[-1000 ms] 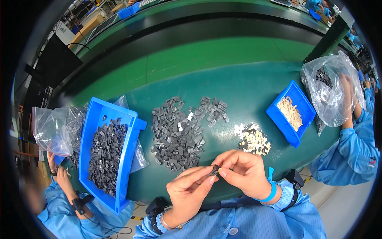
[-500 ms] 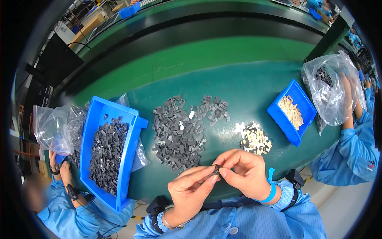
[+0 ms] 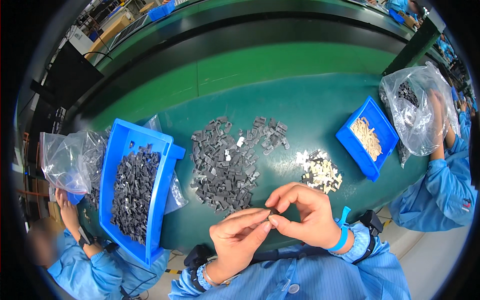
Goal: Sorting and assembling small grey and white plastic/rubber components at a factory workbench.
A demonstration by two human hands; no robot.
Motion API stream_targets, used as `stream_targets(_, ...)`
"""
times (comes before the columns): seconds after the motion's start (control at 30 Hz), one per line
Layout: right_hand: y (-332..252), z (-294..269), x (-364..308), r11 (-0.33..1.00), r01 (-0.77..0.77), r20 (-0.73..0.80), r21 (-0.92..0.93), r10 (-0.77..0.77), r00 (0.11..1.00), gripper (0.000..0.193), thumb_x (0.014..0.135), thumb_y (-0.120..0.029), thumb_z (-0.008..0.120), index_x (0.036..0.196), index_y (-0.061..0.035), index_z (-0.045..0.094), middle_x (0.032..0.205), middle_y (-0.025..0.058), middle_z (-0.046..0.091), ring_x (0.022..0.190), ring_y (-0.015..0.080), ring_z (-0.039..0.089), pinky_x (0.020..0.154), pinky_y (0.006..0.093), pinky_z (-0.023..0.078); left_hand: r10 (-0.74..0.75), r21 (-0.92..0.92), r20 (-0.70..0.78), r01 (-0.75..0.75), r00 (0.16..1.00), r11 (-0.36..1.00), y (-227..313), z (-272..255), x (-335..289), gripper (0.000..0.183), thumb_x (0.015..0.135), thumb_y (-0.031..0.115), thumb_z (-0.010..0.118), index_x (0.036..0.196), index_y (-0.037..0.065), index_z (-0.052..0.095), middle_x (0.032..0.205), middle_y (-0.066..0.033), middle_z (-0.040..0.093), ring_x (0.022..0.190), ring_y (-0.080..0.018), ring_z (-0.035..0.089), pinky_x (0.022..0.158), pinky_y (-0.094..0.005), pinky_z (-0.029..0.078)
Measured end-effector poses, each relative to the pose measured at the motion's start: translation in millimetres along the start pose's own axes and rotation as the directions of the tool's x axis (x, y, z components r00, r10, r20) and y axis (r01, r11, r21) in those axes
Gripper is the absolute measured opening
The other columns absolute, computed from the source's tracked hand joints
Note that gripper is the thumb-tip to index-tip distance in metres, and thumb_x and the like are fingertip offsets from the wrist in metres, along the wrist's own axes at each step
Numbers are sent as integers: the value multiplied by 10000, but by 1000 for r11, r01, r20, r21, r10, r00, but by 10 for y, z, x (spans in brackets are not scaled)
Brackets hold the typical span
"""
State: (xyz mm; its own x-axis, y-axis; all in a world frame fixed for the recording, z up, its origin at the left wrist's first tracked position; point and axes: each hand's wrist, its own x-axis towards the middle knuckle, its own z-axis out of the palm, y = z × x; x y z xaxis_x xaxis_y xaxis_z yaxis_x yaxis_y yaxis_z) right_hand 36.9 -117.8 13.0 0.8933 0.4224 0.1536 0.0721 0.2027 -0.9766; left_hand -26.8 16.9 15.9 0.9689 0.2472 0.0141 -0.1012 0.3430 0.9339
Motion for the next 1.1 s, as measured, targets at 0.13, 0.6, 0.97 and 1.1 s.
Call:
stream_targets(0.13,-64,-112,52,977,-200,159,69,187,969,112,749,1,646,781,0,538,833,87,582,754,136,568,694,257,451,-62,-139,43,67,997,988,-4,-50,-13,218,703,-112,628,912,-47,628,928,-195,606,769,-213,618,680,-291,518)
stream_targets(0.6,11,-148,91,592,-623,438,512,444,782,103,814,-69,560,733,-14,530,644,2,503,607,81,476,584,227,372,-282,-131,220,315,934,940,5,-109,84,359,761,-71,604,1112,-58,533,943,-144,624,808,-204,624,723,-300,510)
stream_targets(0.97,6,-95,0,681,-535,327,500,423,845,111,833,-111,580,787,-22,534,682,23,552,593,58,483,530,191,375,-95,41,225,88,970,995,57,-53,97,283,761,-70,604,1041,-32,595,925,-156,627,766,-206,636,681,-301,518)
stream_targets(1.1,-5,-93,-49,729,-459,271,508,371,888,110,844,-106,578,836,-4,536,756,80,590,605,82,519,521,197,406,-320,-443,273,414,907,795,-7,-71,59,241,819,-26,550,1057,-19,584,943,-163,616,817,-205,611,742,-310,500)
